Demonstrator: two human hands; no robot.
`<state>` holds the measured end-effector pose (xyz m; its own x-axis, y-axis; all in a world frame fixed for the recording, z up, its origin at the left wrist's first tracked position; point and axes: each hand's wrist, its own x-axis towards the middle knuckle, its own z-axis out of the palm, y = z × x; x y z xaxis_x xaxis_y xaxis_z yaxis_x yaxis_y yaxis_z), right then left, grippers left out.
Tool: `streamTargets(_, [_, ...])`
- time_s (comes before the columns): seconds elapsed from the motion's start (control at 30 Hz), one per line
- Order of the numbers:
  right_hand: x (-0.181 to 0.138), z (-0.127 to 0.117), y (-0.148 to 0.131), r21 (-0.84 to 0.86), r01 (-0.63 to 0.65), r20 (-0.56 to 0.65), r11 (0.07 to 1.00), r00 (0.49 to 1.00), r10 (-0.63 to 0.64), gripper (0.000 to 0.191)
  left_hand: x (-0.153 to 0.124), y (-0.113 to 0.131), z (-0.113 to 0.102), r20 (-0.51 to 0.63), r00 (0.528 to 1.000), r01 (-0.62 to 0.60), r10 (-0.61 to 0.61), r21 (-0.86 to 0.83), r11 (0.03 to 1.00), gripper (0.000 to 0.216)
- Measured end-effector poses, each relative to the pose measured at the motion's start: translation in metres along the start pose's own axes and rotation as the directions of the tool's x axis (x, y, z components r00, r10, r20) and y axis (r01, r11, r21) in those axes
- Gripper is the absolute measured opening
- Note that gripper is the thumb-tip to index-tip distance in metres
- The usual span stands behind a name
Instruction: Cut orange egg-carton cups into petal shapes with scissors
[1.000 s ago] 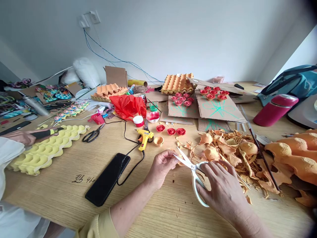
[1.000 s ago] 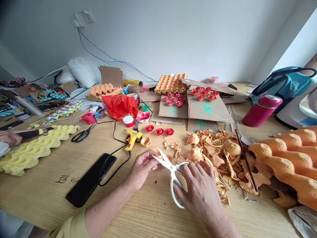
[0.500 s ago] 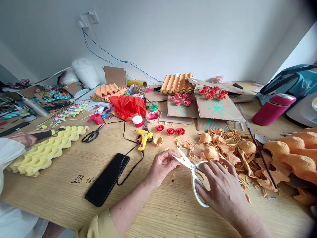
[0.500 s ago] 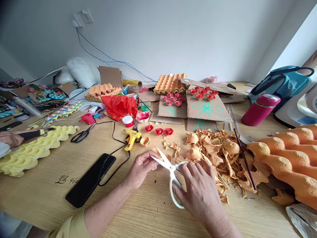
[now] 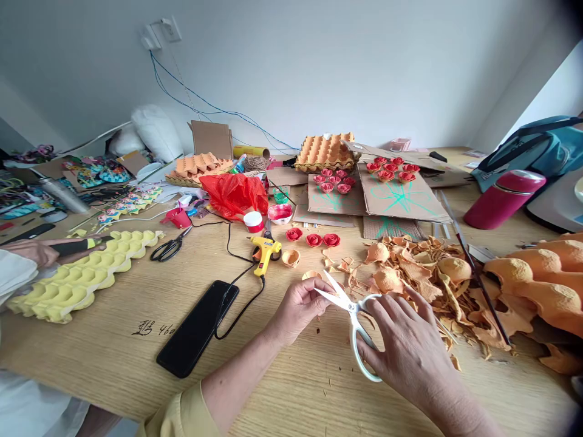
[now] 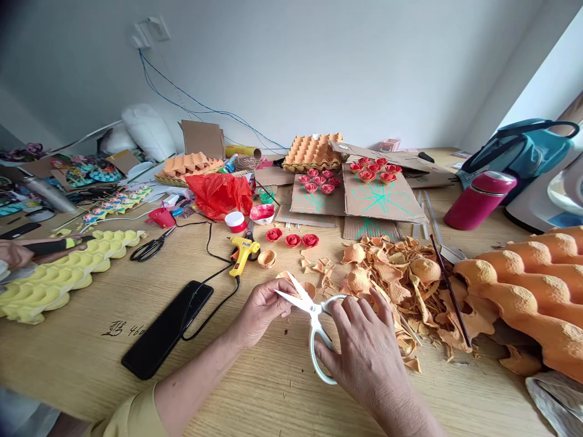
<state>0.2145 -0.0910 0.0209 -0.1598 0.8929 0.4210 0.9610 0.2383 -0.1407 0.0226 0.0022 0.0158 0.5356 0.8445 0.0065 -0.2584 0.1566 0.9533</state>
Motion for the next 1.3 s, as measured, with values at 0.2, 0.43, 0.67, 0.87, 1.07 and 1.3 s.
streamTargets(0.2, [-0.001,0.001,-0.001,0.007,0.008,-0.002,1.0,1.0,-0.007,0.02,-0.001,0.001,0.002,0.03,0.998,0.05,-0.048,-0.087,0.995,0.03])
streamTargets(0.43, [-0.002,0.002,-0.003,0.001,0.012,-0.005,1.0,1.0,-0.012,0.022,-0.003,-0.003,0.002,0.059,0.99,0.136,-0.128,-0.166,0.977,0.032])
streamTargets(0.67, [-0.002,0.002,-0.004,0.063,0.043,-0.025,0.997,0.999,-0.041,0.022,-0.004,-0.002,0.003,0.065,0.988,0.151,-0.139,-0.228,0.962,0.035])
streamTargets(0.87, [-0.003,0.004,-0.003,0.16,0.071,-0.039,0.985,0.997,-0.066,0.025,-0.005,-0.004,0.003,0.09,0.986,0.157,-0.137,-0.274,0.949,0.031])
streamTargets(1.07, [-0.004,0.004,-0.004,0.23,0.091,-0.036,0.969,0.996,-0.085,0.023,-0.006,-0.003,0.002,0.124,0.984,0.159,-0.129,-0.28,0.947,0.027])
streamTargets(1.3, [-0.005,0.004,-0.002,0.234,0.11,-0.021,0.966,0.994,-0.108,0.018,-0.005,0.006,0.003,0.104,0.989,0.125,-0.106,-0.2,0.972,0.03])
